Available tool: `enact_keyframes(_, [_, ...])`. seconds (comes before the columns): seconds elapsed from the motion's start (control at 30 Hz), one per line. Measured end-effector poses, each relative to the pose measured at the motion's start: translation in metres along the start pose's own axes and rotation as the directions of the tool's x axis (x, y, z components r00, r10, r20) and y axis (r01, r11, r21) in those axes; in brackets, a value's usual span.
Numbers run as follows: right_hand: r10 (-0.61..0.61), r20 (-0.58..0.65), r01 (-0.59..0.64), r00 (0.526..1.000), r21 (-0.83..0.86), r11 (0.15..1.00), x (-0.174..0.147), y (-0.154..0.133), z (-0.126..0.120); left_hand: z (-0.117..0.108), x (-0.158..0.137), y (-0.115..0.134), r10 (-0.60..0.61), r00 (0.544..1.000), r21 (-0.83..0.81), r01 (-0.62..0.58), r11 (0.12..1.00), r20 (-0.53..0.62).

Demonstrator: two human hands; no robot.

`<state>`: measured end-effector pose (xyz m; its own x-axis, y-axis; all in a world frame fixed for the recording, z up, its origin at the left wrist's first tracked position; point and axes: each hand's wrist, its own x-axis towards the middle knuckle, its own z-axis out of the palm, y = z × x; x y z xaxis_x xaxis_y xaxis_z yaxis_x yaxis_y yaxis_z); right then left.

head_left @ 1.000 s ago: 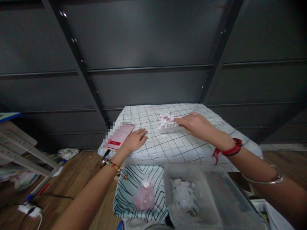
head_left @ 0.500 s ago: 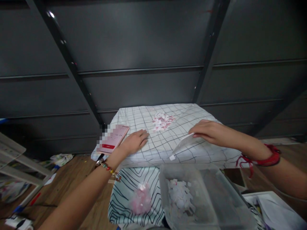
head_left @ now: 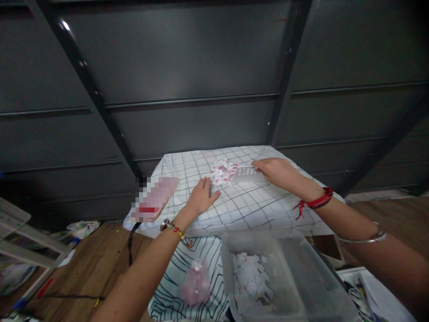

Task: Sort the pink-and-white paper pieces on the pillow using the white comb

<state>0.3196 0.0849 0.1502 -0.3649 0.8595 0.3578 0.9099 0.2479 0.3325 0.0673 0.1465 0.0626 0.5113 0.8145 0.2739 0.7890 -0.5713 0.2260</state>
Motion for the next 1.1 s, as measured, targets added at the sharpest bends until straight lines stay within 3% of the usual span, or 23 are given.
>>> enact_keyframes(0.27, [-0.012,-0.066,0.013,0.998,0.009,1.000,0.000,-0.004,-0.006,0.003,-0.002,0.000,-0.037,0.999,-0.005,0.037,0.999,0.026])
enact_keyframes(0.73, [-0.066,-0.013,0.066,0.998,0.046,0.997,-0.008,-0.006,-0.011,0.008,-0.001,-0.004,-0.012,0.999,-0.044,0.011,0.999,-0.031])
enact_keyframes(0.87, [-0.115,-0.041,0.119,0.992,0.086,0.989,-0.018,-0.006,-0.012,0.007,-0.001,-0.004,0.006,1.000,-0.034,-0.007,0.999,-0.028])
enact_keyframes(1.1, [-0.103,-0.045,0.108,0.994,0.113,0.988,-0.015,-0.008,-0.009,0.006,-0.001,-0.004,0.005,1.000,-0.037,-0.005,0.999,-0.026])
